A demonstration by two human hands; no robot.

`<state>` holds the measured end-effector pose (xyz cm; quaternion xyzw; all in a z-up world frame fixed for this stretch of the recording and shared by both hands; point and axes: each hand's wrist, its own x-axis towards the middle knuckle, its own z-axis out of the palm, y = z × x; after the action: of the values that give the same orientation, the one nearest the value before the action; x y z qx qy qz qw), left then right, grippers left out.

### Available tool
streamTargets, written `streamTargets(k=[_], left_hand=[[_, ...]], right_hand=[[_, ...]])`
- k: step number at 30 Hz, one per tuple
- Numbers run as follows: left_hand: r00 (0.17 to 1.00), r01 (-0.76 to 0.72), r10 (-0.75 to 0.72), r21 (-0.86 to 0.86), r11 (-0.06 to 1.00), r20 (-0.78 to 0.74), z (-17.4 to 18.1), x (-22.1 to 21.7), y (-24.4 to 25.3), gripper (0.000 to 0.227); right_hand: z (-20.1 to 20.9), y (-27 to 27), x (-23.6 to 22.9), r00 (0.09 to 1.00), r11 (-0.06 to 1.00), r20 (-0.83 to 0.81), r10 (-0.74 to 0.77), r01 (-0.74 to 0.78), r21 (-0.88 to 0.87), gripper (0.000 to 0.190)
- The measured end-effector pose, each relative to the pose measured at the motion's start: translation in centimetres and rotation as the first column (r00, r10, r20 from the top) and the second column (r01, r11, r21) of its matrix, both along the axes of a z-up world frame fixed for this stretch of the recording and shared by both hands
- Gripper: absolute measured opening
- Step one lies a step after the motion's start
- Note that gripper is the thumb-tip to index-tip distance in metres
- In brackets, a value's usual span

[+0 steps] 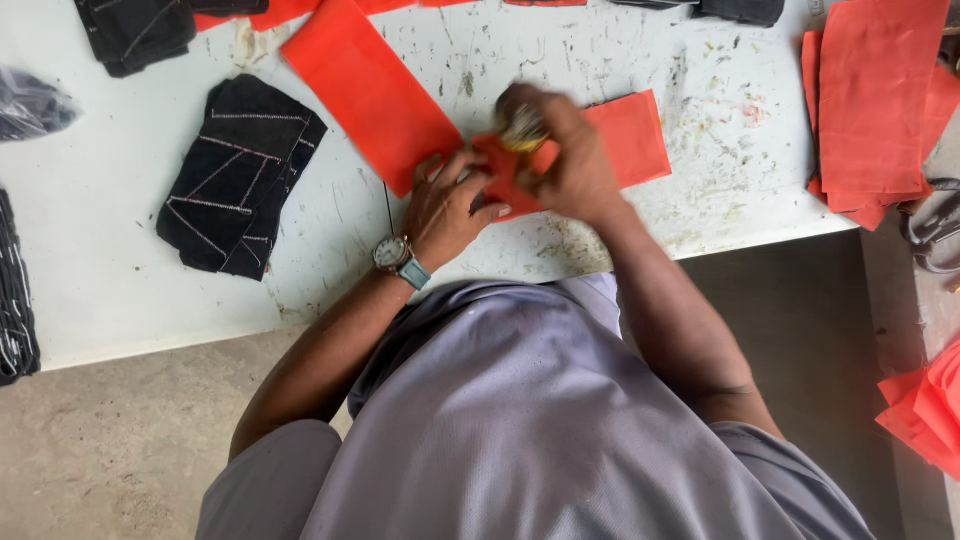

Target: The person repeatedly assembles small fabric pouches by placing a red fabric piece over a black patterned piece, smoothing the edges, and rubbing the surface with a small jar. The person handles the pieces one at a time and stacks the finished pouches on the table.

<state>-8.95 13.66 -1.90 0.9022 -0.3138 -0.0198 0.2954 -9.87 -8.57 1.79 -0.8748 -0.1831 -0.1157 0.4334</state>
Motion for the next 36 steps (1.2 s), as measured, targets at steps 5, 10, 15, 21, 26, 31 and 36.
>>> streamTargets(k=[5,10,15,21,26,31,36], left_hand=[[0.997,0.011,-0.007,-0.044,0.999,0.076,0.3,0.0,0.2,0.034],[0.997,0.039,-0.037,-0.045,0.998,0.063,0.8,-0.2,0.5,0.044],[0.997,0.062,-0.067,0.117,0.991,0.037,2.1,0.2,-0.1,0.042],[0.988,0.145,-0.154,0.212,0.967,0.029,3.2,0.2,-0.8,0.050],[0.959,0.215,-0.263,0.345,0.914,0.101,3.2,1.0,-2.5,0.033],[0.901,0.414,-0.365,0.214,0.885,-0.234,3.8,3.9,-4.9,0.023],[0.934,0.350,-0.309,0.283,0.893,-0.179,4.2,3.2,-7.7,0.052]], right_hand=[[0.7,0.2,1.5,0.997,1.000,0.082,0.004,-0.004,-0.004,0.068],[1.8,-2.3,1.6,0.941,0.954,-0.177,-0.289,0.298,0.031,0.049],[0.9,-0.8,1.3,0.957,0.992,0.287,-0.033,0.065,-0.106,0.051],[-0.3,-5.5,1.9,0.960,0.951,0.028,-0.279,0.280,-0.130,0.064],[-1.1,-9.1,1.3,0.965,0.962,0.185,-0.183,0.215,-0.169,0.063],[0.5,-12.4,1.3,0.974,0.962,0.071,-0.215,0.224,-0.157,0.069],[-1.4,-13.4,-0.2,0.981,0.966,0.014,-0.195,0.194,-0.168,0.069]])
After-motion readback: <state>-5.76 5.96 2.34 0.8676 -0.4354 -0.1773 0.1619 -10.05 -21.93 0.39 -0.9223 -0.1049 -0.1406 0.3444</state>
